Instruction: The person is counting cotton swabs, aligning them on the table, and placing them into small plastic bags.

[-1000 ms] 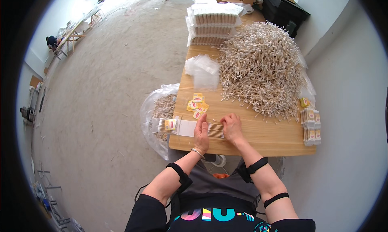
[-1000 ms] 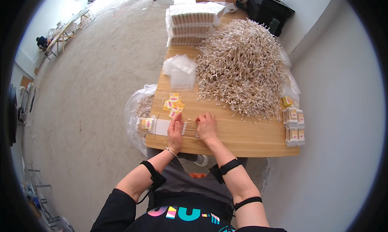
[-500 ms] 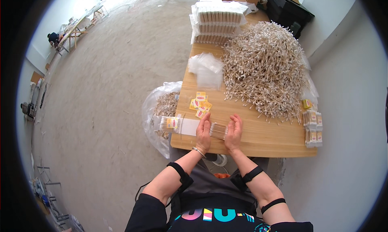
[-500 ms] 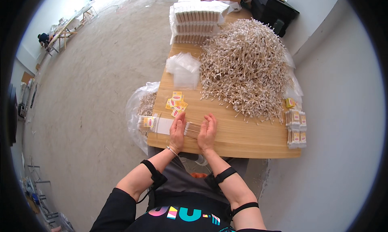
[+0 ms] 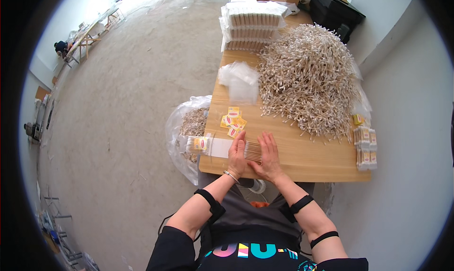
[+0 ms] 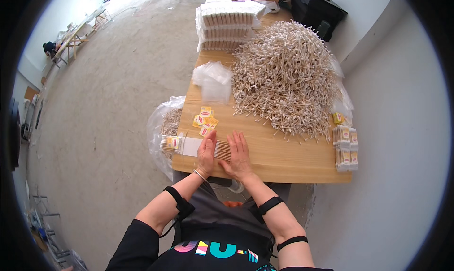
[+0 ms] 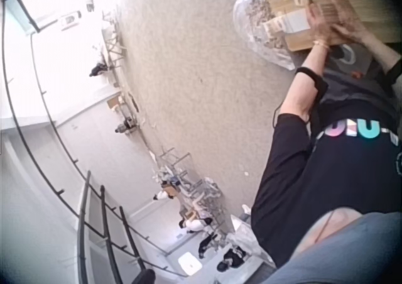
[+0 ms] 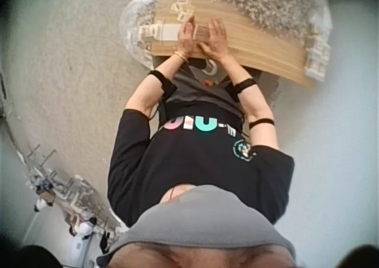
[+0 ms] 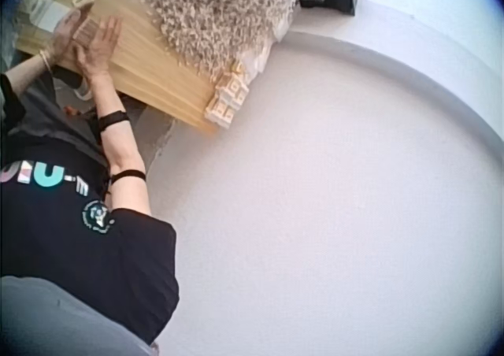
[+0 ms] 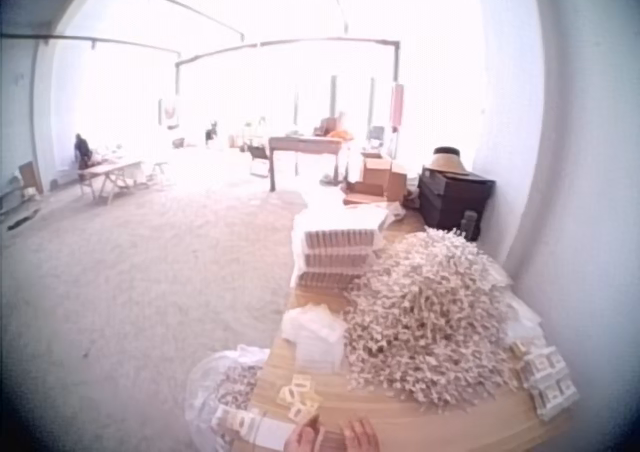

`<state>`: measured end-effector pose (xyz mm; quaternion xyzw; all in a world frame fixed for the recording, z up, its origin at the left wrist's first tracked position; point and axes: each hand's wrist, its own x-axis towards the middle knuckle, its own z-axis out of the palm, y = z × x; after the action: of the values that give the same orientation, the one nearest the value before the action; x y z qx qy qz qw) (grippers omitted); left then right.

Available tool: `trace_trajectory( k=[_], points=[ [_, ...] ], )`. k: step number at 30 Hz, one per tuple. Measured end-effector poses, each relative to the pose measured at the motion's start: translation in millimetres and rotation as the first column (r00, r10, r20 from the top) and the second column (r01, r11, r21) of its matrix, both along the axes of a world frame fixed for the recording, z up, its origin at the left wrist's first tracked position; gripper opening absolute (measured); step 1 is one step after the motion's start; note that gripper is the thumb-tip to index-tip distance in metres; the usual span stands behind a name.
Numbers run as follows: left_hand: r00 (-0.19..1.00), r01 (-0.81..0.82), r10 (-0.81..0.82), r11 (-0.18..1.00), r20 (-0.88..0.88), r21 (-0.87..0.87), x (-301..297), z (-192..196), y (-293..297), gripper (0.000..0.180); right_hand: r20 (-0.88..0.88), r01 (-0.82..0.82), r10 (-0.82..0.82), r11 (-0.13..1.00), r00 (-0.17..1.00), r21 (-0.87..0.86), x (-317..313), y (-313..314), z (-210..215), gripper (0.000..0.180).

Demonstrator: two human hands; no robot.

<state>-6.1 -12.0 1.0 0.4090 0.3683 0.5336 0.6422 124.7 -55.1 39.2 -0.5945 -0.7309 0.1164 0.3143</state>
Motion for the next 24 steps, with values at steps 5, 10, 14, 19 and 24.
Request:
trace_trajectory(
  k=[5, 10, 14, 19, 24],
  points=[
    [0.997, -0.016, 0.022, 0.997, 0.080, -0.077, 4, 8, 3, 0.049, -0.068, 0.011, -0.014, 0.999, 0.998, -0.050, 19, 2, -7, 0.083],
    [0.995, -0.050, 0.058, 0.994, 0.086, -0.093, 6, 22, 5, 0.049, -0.284, 0.067, -0.084, 0.995, 0.955, -0.069, 19, 3, -19, 0.065],
    [0.998, -0.047, 0.048, 0.999, 0.041, -0.019, 9, 5, 6, 0.049, -0.679, 0.195, -0.230, 0.972, 0.697, -0.129, 0, 16, -28, 0.048],
    [0.999, -0.031, 0.031, 0.999, -0.006, 0.013, 8, 3, 4, 0.049, -0.687, 0.152, -0.208, 0.978, 0.696, -0.142, -12, 23, -26, 0.049],
    [0.999, -0.001, 0.002, 1.000, 0.032, -0.014, 7, 3, 6, 0.050, -0.354, 0.111, -0.130, 0.991, 0.926, -0.073, -1, 18, -24, 0.057]
  ],
)
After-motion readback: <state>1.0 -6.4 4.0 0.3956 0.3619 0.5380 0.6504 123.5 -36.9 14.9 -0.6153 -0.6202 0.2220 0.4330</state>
